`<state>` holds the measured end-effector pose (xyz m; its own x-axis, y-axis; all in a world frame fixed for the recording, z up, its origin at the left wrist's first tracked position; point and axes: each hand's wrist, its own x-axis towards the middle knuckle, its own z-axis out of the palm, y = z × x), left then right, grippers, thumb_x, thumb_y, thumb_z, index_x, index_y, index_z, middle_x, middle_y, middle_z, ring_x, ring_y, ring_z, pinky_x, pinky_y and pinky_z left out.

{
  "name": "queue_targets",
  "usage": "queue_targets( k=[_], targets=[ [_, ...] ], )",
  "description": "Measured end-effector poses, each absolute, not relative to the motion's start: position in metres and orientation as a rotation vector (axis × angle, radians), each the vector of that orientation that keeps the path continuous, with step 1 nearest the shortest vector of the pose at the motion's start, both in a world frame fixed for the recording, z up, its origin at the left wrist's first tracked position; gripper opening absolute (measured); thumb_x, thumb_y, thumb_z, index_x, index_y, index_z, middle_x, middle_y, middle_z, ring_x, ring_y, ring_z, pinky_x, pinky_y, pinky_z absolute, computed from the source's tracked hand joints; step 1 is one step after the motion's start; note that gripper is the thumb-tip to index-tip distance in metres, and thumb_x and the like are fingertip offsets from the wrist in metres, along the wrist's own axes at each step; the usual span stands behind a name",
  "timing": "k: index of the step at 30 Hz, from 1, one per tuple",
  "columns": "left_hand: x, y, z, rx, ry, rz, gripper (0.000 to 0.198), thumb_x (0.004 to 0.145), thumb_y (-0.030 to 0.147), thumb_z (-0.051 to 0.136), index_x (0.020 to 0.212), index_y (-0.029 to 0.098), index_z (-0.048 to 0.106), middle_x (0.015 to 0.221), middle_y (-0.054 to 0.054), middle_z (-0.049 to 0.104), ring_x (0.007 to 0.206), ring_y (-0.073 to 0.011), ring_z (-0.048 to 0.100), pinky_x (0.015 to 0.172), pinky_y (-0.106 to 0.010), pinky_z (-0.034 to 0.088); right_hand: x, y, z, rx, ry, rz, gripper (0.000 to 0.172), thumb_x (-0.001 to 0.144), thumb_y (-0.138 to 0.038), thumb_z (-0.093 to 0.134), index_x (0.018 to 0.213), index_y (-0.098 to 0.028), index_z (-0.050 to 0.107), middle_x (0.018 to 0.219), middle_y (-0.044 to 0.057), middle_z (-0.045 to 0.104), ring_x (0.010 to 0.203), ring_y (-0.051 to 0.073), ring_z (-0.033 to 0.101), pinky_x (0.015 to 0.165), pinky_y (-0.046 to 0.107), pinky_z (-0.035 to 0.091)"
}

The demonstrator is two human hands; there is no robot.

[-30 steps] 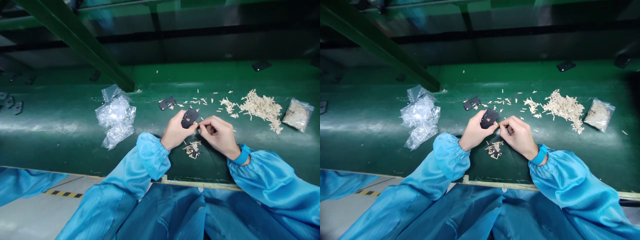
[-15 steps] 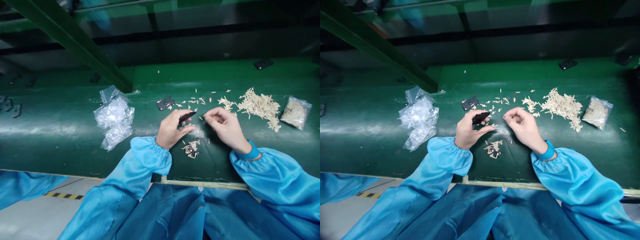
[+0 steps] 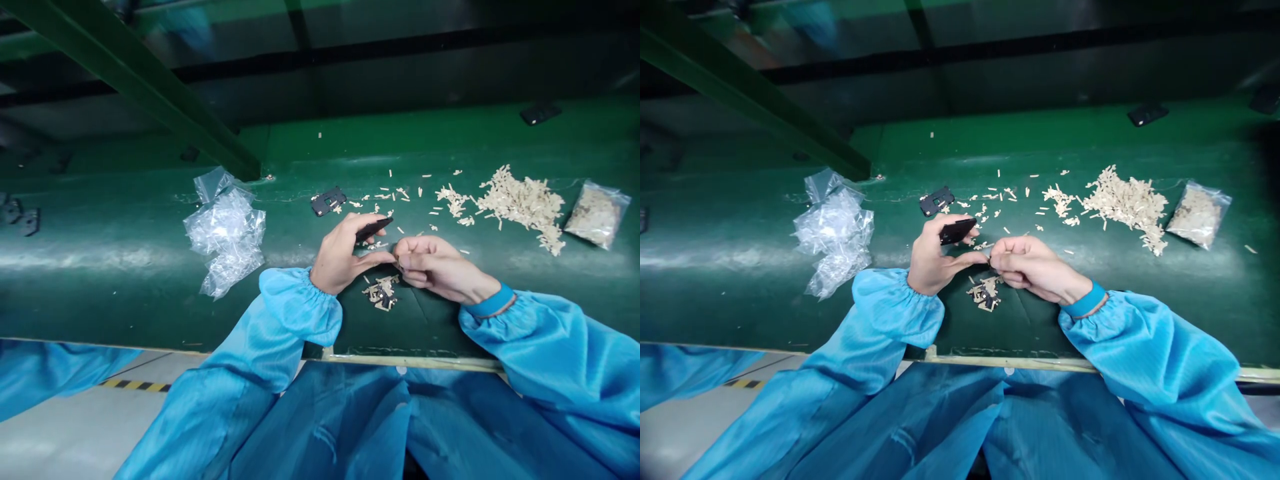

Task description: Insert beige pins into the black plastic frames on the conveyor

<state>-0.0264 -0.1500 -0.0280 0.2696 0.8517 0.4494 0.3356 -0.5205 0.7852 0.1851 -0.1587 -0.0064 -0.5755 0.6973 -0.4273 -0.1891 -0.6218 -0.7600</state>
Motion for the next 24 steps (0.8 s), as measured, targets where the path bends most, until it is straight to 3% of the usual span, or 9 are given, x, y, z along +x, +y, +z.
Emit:
queue_targets(
  k=[3, 5, 8, 14, 24],
  targets=[
    [-0.02, -0.15, -0.027, 1.747, 1.175, 1.114, 0.054, 0.082, 0.045, 0.081, 0.125, 0.021, 0.057, 0.106, -0.006, 0.073, 0.081, -0.0118, 0.068, 0.075, -0.025, 0.055, 0.183, -0.16, -0.007, -1.182, -1.124, 1.817, 0.024, 0.074, -0.031, 0.081, 0.074, -0.018, 0.061, 0.057, -0.005, 0.051, 0.049, 0.007, 0.039, 0.046, 0.022, 0.029],
    [-0.014, -0.149, -0.027, 1.494, 1.199, 1.018, 0.038, 0.093, 0.047, 0.067, 0.117, 0.02, 0.058, 0.102, -0.006, 0.073, 0.077, -0.012, 0.068, 0.069, -0.025, 0.055, 0.18, -0.162, -0.008, -1.281, -1.25, 1.551, 0.022, 0.072, -0.028, 0.081, 0.073, -0.019, 0.061, 0.063, -0.003, 0.057, 0.053, 0.008, 0.044, 0.049, 0.023, 0.034],
    [-0.006, -0.149, -0.028, 1.16, 1.098, 0.969, 0.032, 0.1, 0.048, 0.051, 0.11, 0.019, 0.059, 0.093, -0.007, 0.073, 0.075, -0.0145, 0.07, 0.069, -0.028, 0.058, 0.177, -0.165, -0.01, -1.355, -1.341, 1.342, 0.02, 0.073, -0.026, 0.078, 0.071, -0.021, 0.058, 0.062, -0.002, 0.057, 0.052, 0.009, 0.044, 0.047, 0.024, 0.034],
    [-0.007, -0.147, -0.027, 1.08, 1.149, 1.076, 0.017, 0.085, 0.032, 0.073, 0.093, 0.017, 0.074, 0.092, -0.002, 0.076, 0.087, -0.0167, 0.072, 0.081, -0.03, 0.06, 0.175, -0.168, -0.014, -1.429, -1.471, 1.13, 0.019, 0.077, -0.023, 0.073, 0.07, -0.023, 0.054, 0.061, -0.002, 0.055, 0.05, 0.01, 0.044, 0.046, 0.026, 0.034],
    [-0.005, -0.151, -0.017, 1.225, 1.338, 1.15, 0.016, 0.079, 0.029, 0.077, 0.089, 0.017, 0.081, 0.083, -0.001, 0.075, 0.07, -0.0129, 0.065, 0.067, -0.026, 0.056, 0.173, -0.171, -0.015, -1.463, -1.63, 0.942, 0.018, 0.079, -0.019, 0.07, 0.07, -0.022, 0.055, 0.062, -0.002, 0.056, 0.051, 0.01, 0.043, 0.049, 0.027, 0.034]
  ],
)
